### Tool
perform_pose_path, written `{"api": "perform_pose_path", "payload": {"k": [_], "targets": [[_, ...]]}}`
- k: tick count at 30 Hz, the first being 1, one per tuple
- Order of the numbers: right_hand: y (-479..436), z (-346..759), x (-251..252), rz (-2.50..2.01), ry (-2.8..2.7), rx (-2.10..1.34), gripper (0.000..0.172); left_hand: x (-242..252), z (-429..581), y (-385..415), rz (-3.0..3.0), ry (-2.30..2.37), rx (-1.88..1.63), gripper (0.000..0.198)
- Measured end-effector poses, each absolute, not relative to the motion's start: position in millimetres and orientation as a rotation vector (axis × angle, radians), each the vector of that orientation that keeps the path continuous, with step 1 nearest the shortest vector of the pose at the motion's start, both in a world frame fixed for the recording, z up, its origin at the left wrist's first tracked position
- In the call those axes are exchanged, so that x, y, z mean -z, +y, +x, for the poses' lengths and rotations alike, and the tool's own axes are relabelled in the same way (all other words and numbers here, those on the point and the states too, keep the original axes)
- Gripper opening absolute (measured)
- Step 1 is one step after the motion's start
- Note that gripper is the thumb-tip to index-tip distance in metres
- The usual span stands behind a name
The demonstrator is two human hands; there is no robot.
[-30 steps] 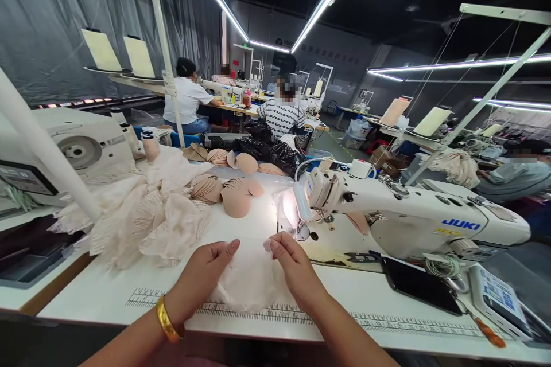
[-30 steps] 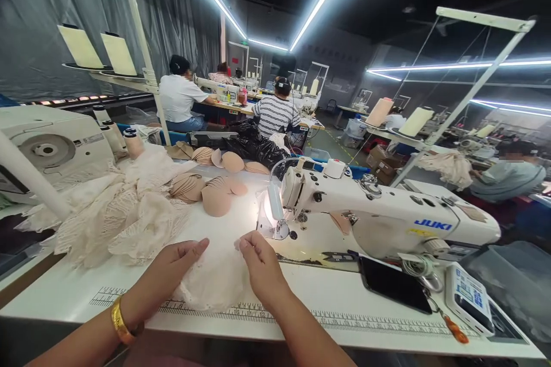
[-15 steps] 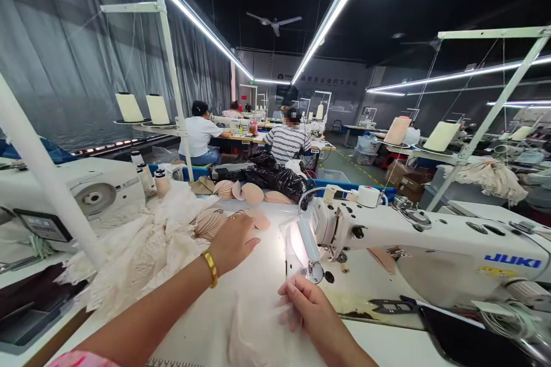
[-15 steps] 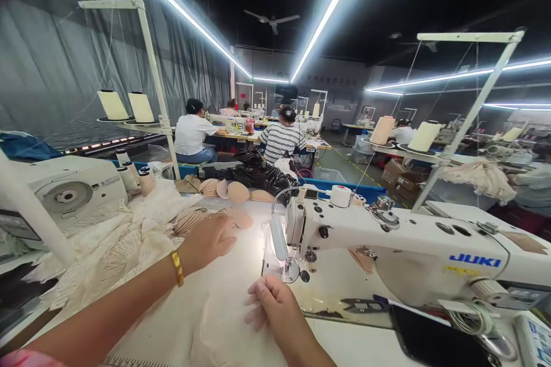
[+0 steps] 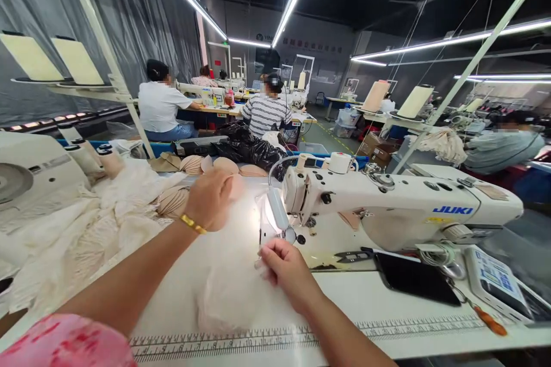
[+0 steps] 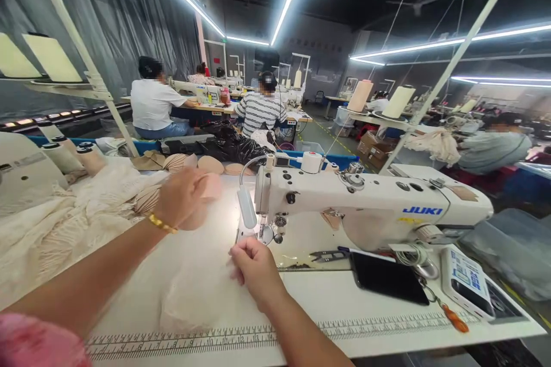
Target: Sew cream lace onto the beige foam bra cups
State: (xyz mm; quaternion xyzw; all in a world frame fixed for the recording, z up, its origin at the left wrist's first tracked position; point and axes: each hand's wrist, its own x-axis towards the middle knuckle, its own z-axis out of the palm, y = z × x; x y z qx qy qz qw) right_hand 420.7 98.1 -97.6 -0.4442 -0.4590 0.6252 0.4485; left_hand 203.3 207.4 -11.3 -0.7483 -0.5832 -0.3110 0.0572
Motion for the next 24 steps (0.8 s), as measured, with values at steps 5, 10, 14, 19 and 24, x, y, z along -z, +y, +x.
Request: {"api": "perform_pose_path", "payload": {"k": [5, 10, 14, 19, 24], "targets": [[98, 428, 97, -1.068, -1.071, -1.557, 0.065, 16, 183, 117, -2.369, -2.217, 1.432, 0.035], [90, 435, 93, -0.985, -1.055, -1.627, 0.065, 47, 185, 57, -2.539, -2.599, 1.421, 0.042], [76, 435, 87, -1.063, -1.268, -1.516, 0.046, 53, 191, 46, -2.658, -2.579, 1.105, 0.034], [50, 429, 73, -1.129, -1.665, -1.194, 0.012, 27, 200, 63, -2.993, -1.974, 0.876, 0.067], [36, 437, 61, -0.891, -2.012, -0.560, 0.016, 13, 210, 93, -3.645, -1.593, 0.460, 0.026]]}}
